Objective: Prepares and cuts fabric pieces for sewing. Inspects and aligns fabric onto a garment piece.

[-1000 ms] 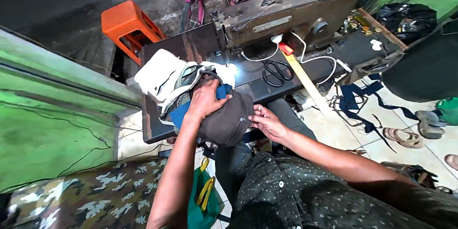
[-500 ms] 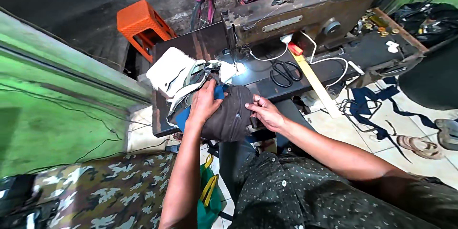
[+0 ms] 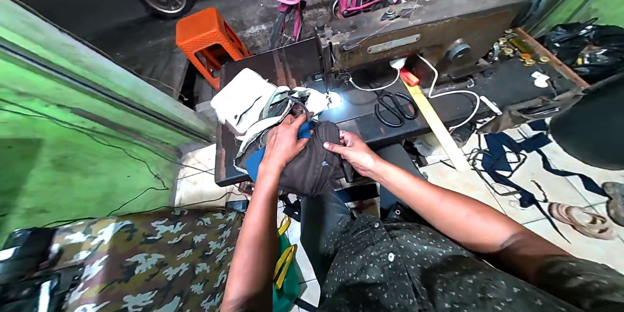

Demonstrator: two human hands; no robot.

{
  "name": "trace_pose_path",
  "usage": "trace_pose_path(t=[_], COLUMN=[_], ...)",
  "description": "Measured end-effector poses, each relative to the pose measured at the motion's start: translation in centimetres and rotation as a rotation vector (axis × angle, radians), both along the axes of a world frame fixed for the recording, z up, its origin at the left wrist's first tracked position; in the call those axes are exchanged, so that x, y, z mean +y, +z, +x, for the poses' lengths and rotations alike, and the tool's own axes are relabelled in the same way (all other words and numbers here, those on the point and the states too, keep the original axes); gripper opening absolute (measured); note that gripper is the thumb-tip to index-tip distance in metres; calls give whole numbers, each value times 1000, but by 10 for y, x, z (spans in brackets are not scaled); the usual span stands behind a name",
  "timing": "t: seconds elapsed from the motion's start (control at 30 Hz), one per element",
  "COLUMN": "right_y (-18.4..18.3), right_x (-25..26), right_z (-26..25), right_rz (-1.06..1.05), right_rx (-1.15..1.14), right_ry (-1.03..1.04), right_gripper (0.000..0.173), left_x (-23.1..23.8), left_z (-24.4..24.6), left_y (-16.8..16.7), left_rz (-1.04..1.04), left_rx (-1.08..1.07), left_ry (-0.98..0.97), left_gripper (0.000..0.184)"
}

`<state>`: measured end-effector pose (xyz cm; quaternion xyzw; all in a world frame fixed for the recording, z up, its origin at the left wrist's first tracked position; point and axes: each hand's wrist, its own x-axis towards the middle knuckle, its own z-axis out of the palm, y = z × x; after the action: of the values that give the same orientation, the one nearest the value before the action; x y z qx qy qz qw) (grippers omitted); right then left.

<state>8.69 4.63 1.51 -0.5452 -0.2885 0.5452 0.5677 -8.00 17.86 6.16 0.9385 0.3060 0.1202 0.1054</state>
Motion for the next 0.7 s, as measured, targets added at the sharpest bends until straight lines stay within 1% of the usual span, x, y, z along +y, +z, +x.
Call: trace_pose_path(t=[0.1,0.2,0.27,0.33,0.43,0.5,0.57,0.63,0.7], right_y=[-3,-5,-2,4,10,12,13,11,6], right_x=[17,38,51,63,72,74,75,69,58], right_z=[-7,-14,-18,-18,-19,-18,-6,12,30], right_rz=[-56,-102,-93,-85,-81,-94,-122,-138,-148], right_rx=[-199,-364,-395,-393,-447,-550,-677,-803,-861], right_ry=[55,46,12,-2,14,44,83,81,78], right_gripper=[39,38,35,38,38,38,37,36,35], left_x=[13,30,36,36,17,3,5,20,25], left_z=[9,20,21,18,7,3,7,18,34], left_y=[5,7,10,12,9,3,-1,-3,-3], left_rz=[19,-29,-45,-27,20,26,-9,-36,-30], left_rx=[149,235,203,132,56,65,85,90,119], left_ry=[134,299,428,563,693,723,698,618,499], left_gripper=[49,49,48,48,47,49,52,55,54])
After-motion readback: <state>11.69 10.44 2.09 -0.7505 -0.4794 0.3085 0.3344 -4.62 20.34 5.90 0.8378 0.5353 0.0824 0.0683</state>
